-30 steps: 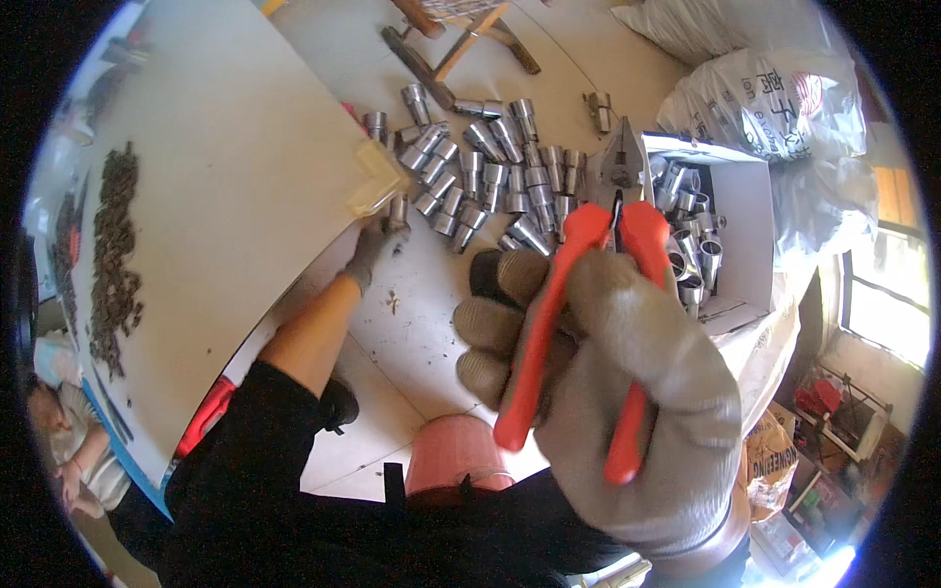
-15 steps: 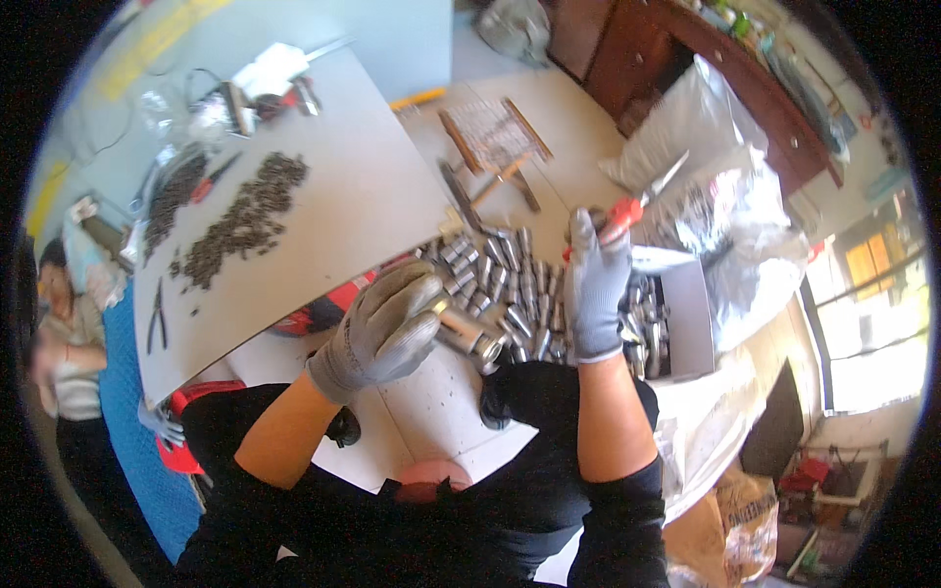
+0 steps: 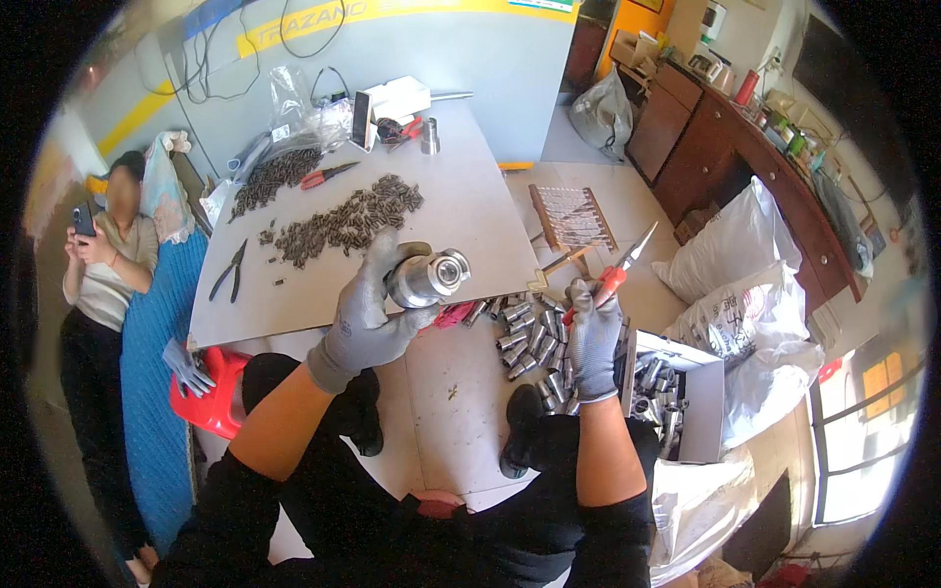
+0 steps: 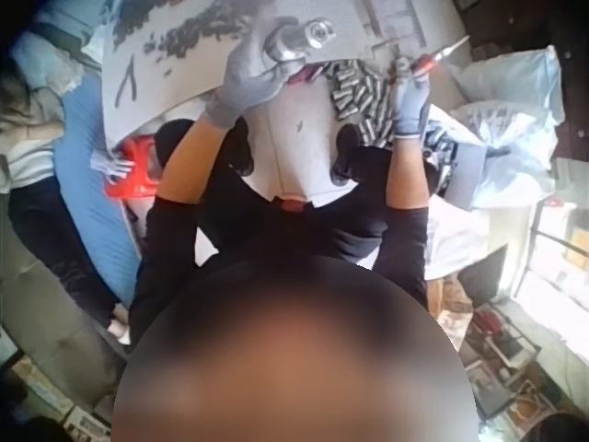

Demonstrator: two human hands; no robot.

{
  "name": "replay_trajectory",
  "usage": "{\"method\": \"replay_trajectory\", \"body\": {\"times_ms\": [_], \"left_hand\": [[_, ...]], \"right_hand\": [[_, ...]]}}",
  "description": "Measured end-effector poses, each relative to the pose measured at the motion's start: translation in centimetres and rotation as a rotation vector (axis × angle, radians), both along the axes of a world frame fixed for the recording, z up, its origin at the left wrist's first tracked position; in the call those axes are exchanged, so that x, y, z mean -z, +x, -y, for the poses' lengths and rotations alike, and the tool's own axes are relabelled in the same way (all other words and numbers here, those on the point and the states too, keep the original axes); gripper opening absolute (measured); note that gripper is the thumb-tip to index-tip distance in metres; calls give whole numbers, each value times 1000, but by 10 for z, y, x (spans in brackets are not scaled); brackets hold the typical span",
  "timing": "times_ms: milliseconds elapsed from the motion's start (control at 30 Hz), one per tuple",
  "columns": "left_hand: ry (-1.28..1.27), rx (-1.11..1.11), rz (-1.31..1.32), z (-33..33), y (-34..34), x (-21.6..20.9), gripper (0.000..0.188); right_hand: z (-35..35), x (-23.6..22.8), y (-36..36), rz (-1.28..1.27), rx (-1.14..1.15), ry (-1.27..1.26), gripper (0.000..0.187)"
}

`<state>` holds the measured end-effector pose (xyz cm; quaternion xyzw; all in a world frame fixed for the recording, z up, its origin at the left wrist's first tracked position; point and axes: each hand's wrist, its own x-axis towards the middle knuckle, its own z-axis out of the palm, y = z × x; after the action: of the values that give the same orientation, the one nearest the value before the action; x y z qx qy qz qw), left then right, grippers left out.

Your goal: The person uses pliers to insert small metal pins into cylindrical metal housings one at a time. They repeatedly pick up a cylinder, insert a pin, and place the cylinder down, continuing the process across the table.

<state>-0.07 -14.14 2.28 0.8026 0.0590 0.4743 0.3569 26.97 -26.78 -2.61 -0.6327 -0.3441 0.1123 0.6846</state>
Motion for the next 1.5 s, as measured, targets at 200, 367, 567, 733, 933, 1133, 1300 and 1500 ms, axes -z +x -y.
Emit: {"method": "replay_trajectory", "body": {"times_ms": [200,367,567,733,933,1133,1300,1500], "left_hand": [[47,-140,28,-14,4,3,77],[-262,-52,165,-31,12,11,71],[-1211,628,461,-69,16,20,52],[-1323,721,559,-91,14,16,49],[-1376,681,638,-105,18,11,45],[-1336,639,620,-104,25,18,49],[-1341,631,519,-99,27,19,41],[-1306,618,371,-84,31,17,43]], "right_hand": [[-16,-3,-11,-11,-78,0,22],[-28,-2,-22,-17,-145,-55,24],[-46,-8,-41,-51,-240,-70,22],[-47,-21,-66,-181,-468,-116,17],[-40,-45,-90,-471,-1047,-175,29],[-36,-55,-109,-721,-1173,-374,33],[-44,-52,-106,-906,-1086,-328,36],[-46,-50,-96,-879,-1043,-369,39]]}}
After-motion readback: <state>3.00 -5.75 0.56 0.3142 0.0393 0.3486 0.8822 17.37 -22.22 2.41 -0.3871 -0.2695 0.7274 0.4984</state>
